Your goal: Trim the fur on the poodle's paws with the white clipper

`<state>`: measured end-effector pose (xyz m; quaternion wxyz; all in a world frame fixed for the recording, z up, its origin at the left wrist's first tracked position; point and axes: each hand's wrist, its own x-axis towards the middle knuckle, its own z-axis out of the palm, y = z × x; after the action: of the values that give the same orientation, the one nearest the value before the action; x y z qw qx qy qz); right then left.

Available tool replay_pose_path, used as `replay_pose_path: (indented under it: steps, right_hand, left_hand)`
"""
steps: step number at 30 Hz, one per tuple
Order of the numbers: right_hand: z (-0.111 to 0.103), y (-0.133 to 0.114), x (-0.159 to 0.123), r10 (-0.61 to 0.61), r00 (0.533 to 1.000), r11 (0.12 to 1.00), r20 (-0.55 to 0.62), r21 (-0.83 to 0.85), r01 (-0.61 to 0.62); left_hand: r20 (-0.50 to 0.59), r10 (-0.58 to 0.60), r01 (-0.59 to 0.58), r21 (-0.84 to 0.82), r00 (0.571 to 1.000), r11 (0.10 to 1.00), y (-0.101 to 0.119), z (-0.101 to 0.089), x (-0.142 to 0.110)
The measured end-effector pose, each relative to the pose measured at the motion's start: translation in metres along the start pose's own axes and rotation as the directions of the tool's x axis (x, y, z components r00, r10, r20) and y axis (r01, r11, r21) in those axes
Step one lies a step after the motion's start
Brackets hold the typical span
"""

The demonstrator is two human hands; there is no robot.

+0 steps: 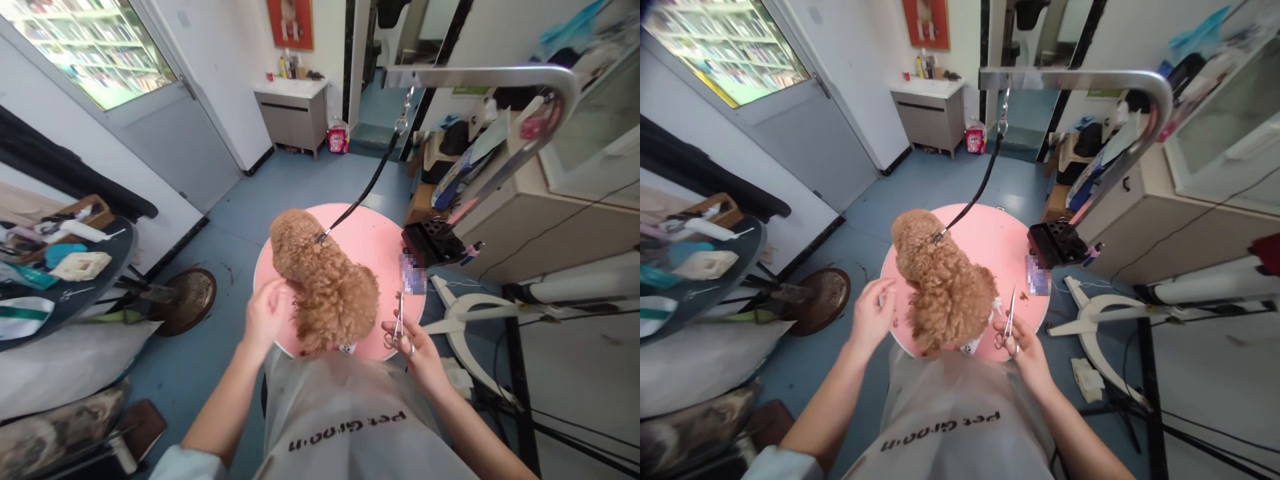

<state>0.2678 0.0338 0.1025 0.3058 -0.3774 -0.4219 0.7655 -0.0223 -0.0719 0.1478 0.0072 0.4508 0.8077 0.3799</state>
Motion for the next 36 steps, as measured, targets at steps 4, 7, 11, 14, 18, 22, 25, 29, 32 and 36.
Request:
replay_pose_path:
  steps: [4,7,11,14,18,22,25,29,32,36]
  right_hand:
    - [-0.004,0.015,0.016,-0.06,0.992,0.996,-0.109,-0.072,0.053]
    - [-0.01,0.022,0.023,-0.039,0.988,0.995,-0.148,-0.099,0.025]
    - [-0.013,0.031,0.021,-0.02,0.994,0.994,-0.109,-0.11,0.008]
    - [-0.007,0.035,0.019,0.013,1.0,0.992,-0.027,-0.126,-0.016]
    - [0.007,0.035,0.033,0.024,0.998,0.981,0.052,-0.195,-0.014]
    - [0.026,0.032,0.072,-0.037,0.996,0.933,0.084,-0.354,0.065]
    - [0.051,0.033,0.103,-0.101,0.984,0.872,0.149,-0.463,0.16]
    - [0.083,0.037,0.116,-0.136,0.96,0.754,0.246,-0.602,0.261]
    - [0.095,0.043,0.109,-0.165,0.951,0.67,0.263,-0.678,0.304]
    - [0.097,0.053,0.097,-0.214,0.942,0.621,0.257,-0.709,0.334]
  left_hand:
    - [0.446,0.39,-0.446,0.022,0.805,0.895,0.102,0.059,-0.008]
    - [0.595,0.103,-0.407,0.404,0.797,0.82,0.135,0.111,-0.004]
    - [0.511,0.01,-0.299,0.486,0.86,0.821,0.121,0.132,0.015]
    - [0.461,-0.035,-0.218,0.484,0.887,0.848,0.103,0.119,0.025]
    - [0.403,-0.034,-0.146,0.406,0.915,0.902,0.074,0.097,0.015]
    - [0.11,-0.247,0.264,-0.191,0.963,0.945,0.031,0.089,-0.02]
    - [0.065,-0.405,0.392,-0.432,0.912,0.812,0.002,0.092,-0.043]
    - [0.089,-0.435,0.418,-0.502,0.896,0.757,-0.02,0.087,-0.062]
    - [0.073,-0.498,0.457,-0.531,0.864,0.714,-0.022,0.075,-0.075]
    - [0.043,-0.488,0.428,-0.549,0.872,0.718,-0.012,0.069,-0.082]
